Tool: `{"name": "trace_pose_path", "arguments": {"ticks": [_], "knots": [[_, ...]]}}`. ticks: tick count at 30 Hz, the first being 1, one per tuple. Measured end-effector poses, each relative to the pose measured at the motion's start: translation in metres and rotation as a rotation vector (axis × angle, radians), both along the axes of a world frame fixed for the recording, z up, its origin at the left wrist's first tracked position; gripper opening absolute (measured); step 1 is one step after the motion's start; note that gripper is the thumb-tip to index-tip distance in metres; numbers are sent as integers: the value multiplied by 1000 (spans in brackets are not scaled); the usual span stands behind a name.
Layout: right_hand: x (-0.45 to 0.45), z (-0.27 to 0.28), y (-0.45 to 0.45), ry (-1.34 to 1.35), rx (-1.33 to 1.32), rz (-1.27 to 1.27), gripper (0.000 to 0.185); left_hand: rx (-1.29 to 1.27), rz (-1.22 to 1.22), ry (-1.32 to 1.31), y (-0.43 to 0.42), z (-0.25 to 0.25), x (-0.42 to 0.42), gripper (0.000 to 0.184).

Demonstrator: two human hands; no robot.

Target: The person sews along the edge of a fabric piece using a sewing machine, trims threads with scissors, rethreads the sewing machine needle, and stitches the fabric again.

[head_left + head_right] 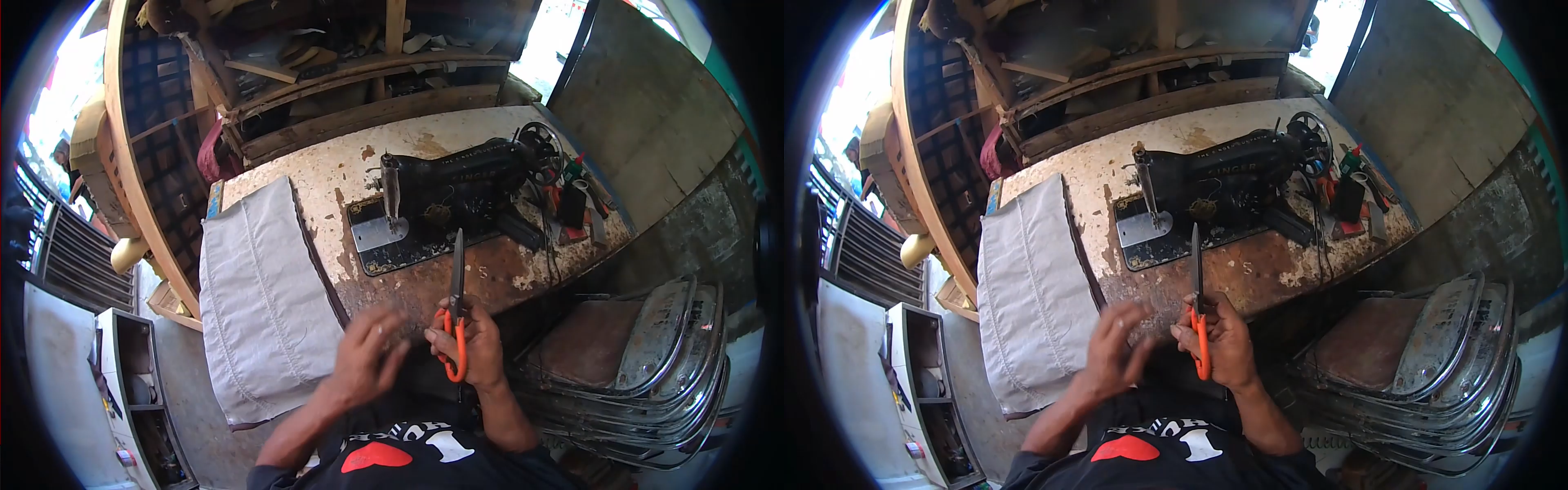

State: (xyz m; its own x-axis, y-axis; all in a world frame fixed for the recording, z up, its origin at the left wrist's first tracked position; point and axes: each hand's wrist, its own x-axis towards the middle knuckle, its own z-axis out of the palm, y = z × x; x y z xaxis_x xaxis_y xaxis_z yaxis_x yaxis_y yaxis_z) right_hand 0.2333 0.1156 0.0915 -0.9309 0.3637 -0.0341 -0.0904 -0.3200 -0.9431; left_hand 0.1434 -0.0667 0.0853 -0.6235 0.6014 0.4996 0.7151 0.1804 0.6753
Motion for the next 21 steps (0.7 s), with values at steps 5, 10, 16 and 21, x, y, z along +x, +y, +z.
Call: {"name": "trace_pose_path", "arguments": {"ticks": [5,10,16,21], "knots": [[14,7,11,-22,109,21,47,-233,-244,519,33,10,-89,31],[36,-9,7,-101,147,-180,45,-261,-174,431,42,10,-109,14],[43,-22,-36,-163,-280,408,75,-306,-82,513,35,17,-114,11],[7,-31,-32,-286,-158,187,62,-372,-37,534,22,18,-105,12]]}}
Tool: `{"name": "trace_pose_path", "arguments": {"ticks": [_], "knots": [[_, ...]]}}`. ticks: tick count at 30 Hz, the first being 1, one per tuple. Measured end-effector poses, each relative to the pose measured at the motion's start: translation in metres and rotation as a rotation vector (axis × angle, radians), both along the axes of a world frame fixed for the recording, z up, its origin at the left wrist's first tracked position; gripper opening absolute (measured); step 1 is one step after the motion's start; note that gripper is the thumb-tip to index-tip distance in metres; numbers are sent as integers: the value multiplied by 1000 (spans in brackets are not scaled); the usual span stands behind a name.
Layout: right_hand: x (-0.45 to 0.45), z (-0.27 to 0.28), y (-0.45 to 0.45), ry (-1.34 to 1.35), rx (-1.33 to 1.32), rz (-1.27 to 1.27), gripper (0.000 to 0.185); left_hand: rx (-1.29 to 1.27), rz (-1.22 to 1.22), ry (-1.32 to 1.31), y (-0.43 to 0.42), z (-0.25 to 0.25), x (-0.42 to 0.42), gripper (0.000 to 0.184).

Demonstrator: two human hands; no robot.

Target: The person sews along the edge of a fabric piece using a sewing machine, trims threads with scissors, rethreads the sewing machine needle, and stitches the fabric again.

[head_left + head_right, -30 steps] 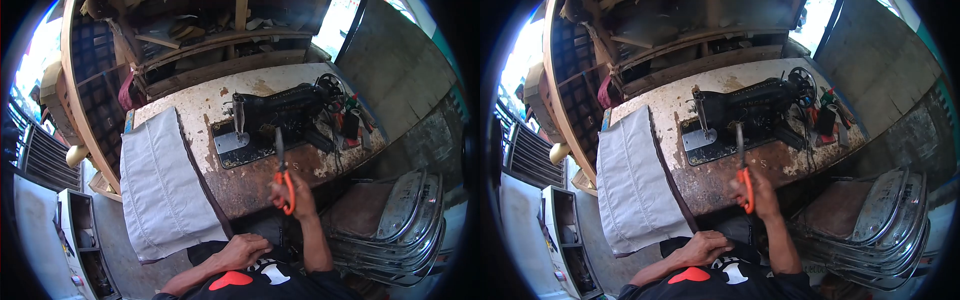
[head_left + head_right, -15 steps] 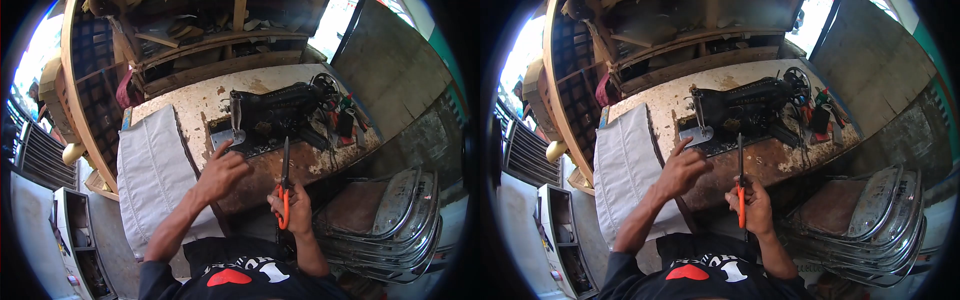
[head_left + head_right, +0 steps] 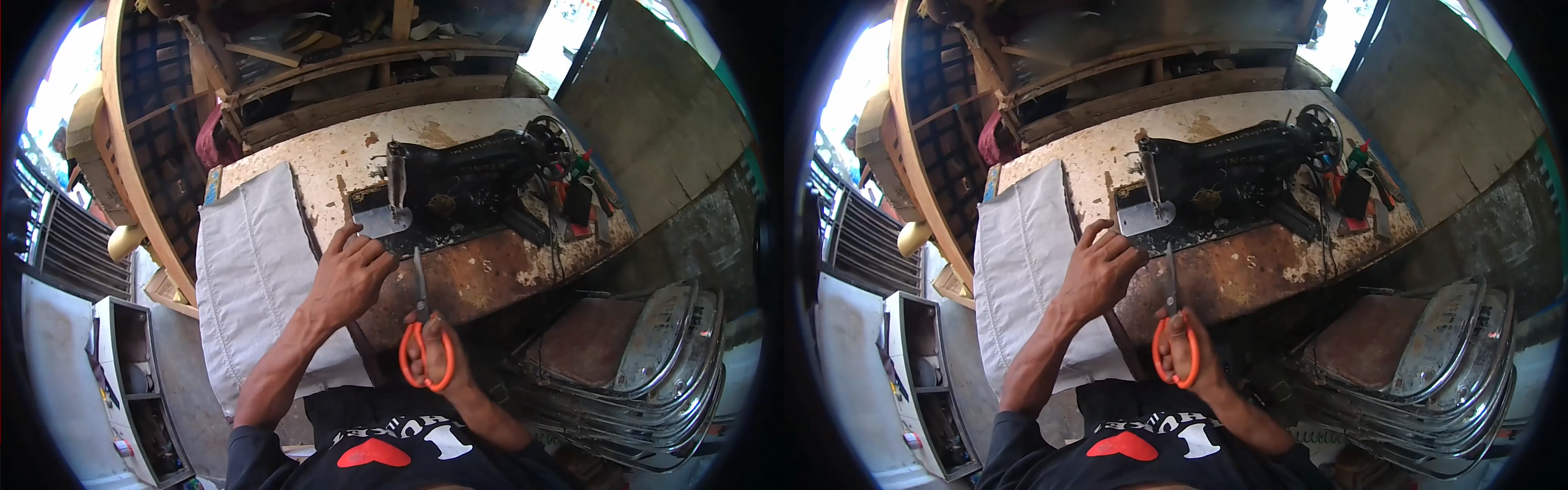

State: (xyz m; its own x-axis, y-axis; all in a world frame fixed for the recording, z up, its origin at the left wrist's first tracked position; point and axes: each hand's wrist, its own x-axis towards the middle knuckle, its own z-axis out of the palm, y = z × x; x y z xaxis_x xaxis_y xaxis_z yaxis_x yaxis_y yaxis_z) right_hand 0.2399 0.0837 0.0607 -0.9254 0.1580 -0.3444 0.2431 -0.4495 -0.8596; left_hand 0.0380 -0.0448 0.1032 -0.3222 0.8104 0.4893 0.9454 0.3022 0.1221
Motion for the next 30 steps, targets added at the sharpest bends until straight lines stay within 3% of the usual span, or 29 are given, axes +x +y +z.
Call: {"name": "trace_pose_path", "arguments": {"ticks": [2,4,6,7,10,12,13,14,16,18,19,22,27,30], "knots": [[-10,8,14,1,130,-56,53,22,34,1,-9,1,14,20],[-12,10,44,6,582,-23,53,285,193,31,-13,2,51,28],[-22,16,74,-39,1370,-64,51,300,-54,-321,-24,-15,96,28],[-24,24,86,-197,1513,-76,53,190,-211,-591,-30,-37,119,25],[-22,12,121,-248,1873,-64,58,-68,-531,-1379,-37,-162,173,26],[-32,16,107,-178,1915,-124,56,113,-127,-2051,-33,-307,204,25],[-40,20,94,-108,1941,-190,54,238,169,-2164,-37,-325,201,25],[-49,20,74,37,1779,-165,47,279,404,-2160,-48,-318,192,25],[-63,7,25,253,1374,30,40,325,592,-2098,-69,-311,180,26],[-71,-36,-21,420,1438,87,39,407,706,-2034,-86,-301,172,26],[-76,-45,-37,491,1824,119,36,440,744,-2005,-93,-297,167,26],[-78,-54,-42,383,1634,-27,30,512,832,-1953,-109,-287,160,27],[-80,-30,-64,325,1803,88,31,575,897,-1932,-119,-272,145,29],[-70,-48,-50,292,1781,103,33,592,921,-1924,-122,-268,134,30]]}}
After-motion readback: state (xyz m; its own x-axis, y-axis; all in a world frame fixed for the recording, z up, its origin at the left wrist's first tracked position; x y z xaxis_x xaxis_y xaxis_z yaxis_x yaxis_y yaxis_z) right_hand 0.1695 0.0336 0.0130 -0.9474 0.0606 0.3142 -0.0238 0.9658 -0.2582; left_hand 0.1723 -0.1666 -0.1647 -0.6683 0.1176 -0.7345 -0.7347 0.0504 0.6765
